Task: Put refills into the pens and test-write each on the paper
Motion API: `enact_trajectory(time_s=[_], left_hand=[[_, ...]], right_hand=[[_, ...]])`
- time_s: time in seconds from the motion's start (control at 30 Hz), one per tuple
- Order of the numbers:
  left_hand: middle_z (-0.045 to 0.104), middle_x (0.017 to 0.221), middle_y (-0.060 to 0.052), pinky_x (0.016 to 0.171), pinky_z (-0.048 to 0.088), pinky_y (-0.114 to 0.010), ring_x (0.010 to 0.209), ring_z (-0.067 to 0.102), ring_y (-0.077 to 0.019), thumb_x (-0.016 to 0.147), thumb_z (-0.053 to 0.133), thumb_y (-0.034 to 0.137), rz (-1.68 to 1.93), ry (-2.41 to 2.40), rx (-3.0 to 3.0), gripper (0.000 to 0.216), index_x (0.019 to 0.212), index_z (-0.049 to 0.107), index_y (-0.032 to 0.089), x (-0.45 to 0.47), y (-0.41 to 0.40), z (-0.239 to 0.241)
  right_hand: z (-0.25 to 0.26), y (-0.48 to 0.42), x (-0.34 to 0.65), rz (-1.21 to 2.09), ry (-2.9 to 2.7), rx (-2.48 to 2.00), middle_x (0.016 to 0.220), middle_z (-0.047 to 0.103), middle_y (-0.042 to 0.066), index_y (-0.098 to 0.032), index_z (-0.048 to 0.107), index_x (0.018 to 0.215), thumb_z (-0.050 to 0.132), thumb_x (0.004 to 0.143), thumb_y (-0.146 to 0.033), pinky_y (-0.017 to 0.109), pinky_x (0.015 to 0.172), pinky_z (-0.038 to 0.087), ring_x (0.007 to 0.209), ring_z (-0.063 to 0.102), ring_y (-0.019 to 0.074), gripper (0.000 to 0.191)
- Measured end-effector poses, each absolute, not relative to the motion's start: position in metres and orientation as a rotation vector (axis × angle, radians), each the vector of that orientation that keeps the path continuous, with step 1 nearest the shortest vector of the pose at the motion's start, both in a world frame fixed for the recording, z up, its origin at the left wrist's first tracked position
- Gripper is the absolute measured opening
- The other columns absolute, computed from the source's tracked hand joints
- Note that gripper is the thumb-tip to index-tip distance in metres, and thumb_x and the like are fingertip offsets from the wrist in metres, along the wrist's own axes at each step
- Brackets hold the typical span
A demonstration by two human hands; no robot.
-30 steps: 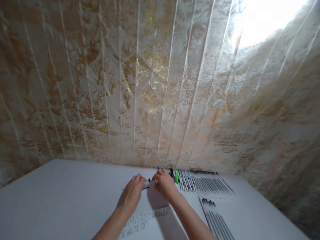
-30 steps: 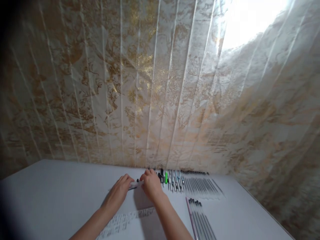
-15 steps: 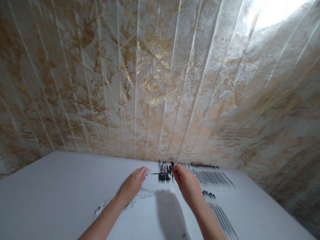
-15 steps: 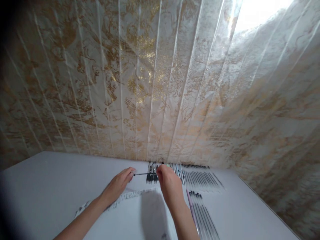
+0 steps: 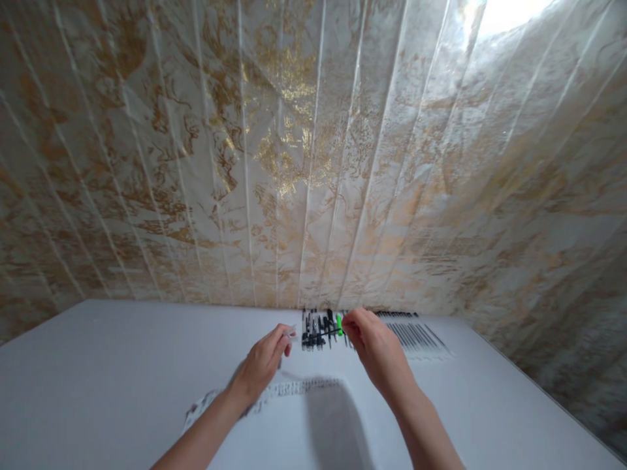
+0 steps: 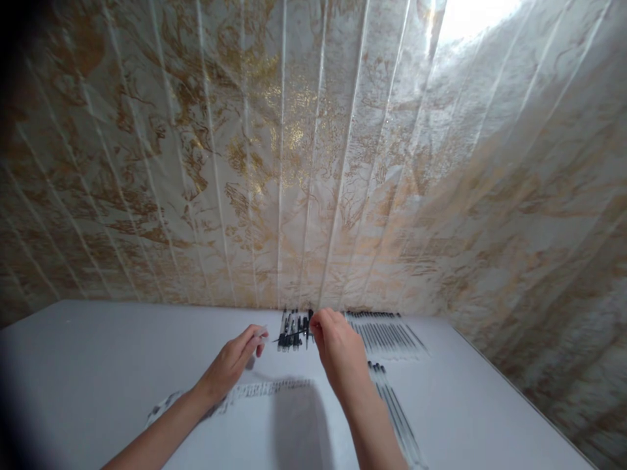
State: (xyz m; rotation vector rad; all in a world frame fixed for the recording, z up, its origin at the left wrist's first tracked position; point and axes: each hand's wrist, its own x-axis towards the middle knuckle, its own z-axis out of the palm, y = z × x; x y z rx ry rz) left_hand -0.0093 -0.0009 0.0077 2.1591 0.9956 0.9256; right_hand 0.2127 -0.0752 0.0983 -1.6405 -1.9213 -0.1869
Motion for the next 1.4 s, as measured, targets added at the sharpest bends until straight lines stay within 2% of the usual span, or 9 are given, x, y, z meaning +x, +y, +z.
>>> enact_trajectory(time_s=[0.57,0.73,0.8,0.87,0.93,1.07,1.2,1.3,1.4], left_hand=[[0.058,0.071,0.003,0.077,0.043,-0.026,0.074,0.059,-0.0161,0.098,0.029,0.039,0.999,0.923,2.096,0.03,0.083,0.049,0.023,-0.009,-0.004,0.01],[0.058,0.07,0.003,0.071,0.043,-0.025,0.066,0.057,-0.0149,0.098,0.031,0.038,0.996,0.881,2.074,0.028,0.095,0.053,0.022,-0.004,-0.01,0.012],[0.058,0.069,0.003,0.07,0.043,-0.026,0.066,0.058,-0.0153,0.097,0.034,0.039,1.039,0.834,2.021,0.027,0.097,0.055,0.021,-0.002,-0.009,0.012],[0.057,0.067,0.002,0.073,0.044,-0.027,0.068,0.059,-0.0164,0.096,0.037,0.041,1.18,0.84,1.915,0.028,0.096,0.056,0.02,-0.003,-0.005,0.011],[0.056,0.066,0.002,0.075,0.045,-0.029,0.068,0.058,-0.0172,0.095,0.036,0.044,1.363,0.911,1.789,0.031,0.097,0.054,0.019,-0.008,0.002,0.01],[0.054,0.067,0.002,0.079,0.044,-0.032,0.07,0.056,-0.0178,0.095,0.032,0.049,1.578,1.047,1.664,0.035,0.101,0.049,0.019,-0.022,0.014,0.007],[0.056,0.065,0.002,0.08,0.045,-0.033,0.07,0.057,-0.0185,0.092,0.038,0.053,1.632,1.088,1.66,0.037,0.097,0.052,0.02,-0.026,0.015,0.006],[0.056,0.064,0.002,0.076,0.046,-0.032,0.067,0.057,-0.0184,0.091,0.04,0.053,1.665,1.093,1.649,0.037,0.094,0.054,0.02,-0.027,0.017,0.009],[0.055,0.065,0.002,0.073,0.046,-0.03,0.067,0.056,-0.0174,0.093,0.037,0.05,1.76,1.115,1.578,0.034,0.095,0.052,0.02,-0.034,0.025,0.015]], right_hand=[[0.094,-0.073,0.208,-0.179,-1.913,-1.612,0.079,0.064,0.003,-0.021,0.057,0.082,0.049,0.089,-0.015,0.023,0.061,0.039,0.074,0.058,0.0175,0.012],[0.079,-0.066,0.181,-0.02,-1.938,-1.571,0.08,0.066,0.003,-0.02,0.063,0.081,0.054,0.087,-0.012,0.023,0.063,0.041,0.074,0.059,0.0168,0.014],[0.069,-0.061,0.172,0.147,-1.911,-1.499,0.084,0.067,0.003,-0.019,0.065,0.093,0.057,0.086,-0.012,0.023,0.066,0.044,0.074,0.06,0.0157,0.013],[0.059,-0.055,0.164,0.246,-1.887,-1.502,0.098,0.068,0.004,-0.018,0.058,0.117,0.06,0.086,-0.015,0.023,0.071,0.047,0.079,0.061,0.015,0.031],[0.051,-0.046,0.156,0.227,-1.905,-1.601,0.104,0.067,0.006,-0.016,0.053,0.126,0.063,0.084,-0.015,0.026,0.078,0.047,0.086,0.061,0.0173,0.043],[0.037,-0.023,0.137,0.139,-2.033,-1.726,0.095,0.07,0.009,-0.016,0.07,0.1,0.064,0.078,-0.006,0.035,0.085,0.044,0.096,0.058,0.0258,0.024],[0.026,0.0,0.125,0.081,-2.071,-1.805,0.101,0.068,0.019,-0.009,0.071,0.1,0.056,0.081,-0.003,0.042,0.087,0.041,0.102,0.055,0.0319,0.025],[0.023,0.003,0.122,0.091,-2.118,-1.782,0.097,0.069,0.016,-0.011,0.072,0.097,0.055,0.082,-0.004,0.04,0.088,0.041,0.102,0.055,0.0307,0.024],[0.024,-0.01,0.109,0.143,-2.197,-1.683,0.099,0.069,0.008,-0.018,0.07,0.102,0.058,0.083,-0.006,0.031,0.087,0.042,0.1,0.056,0.024,0.026]])
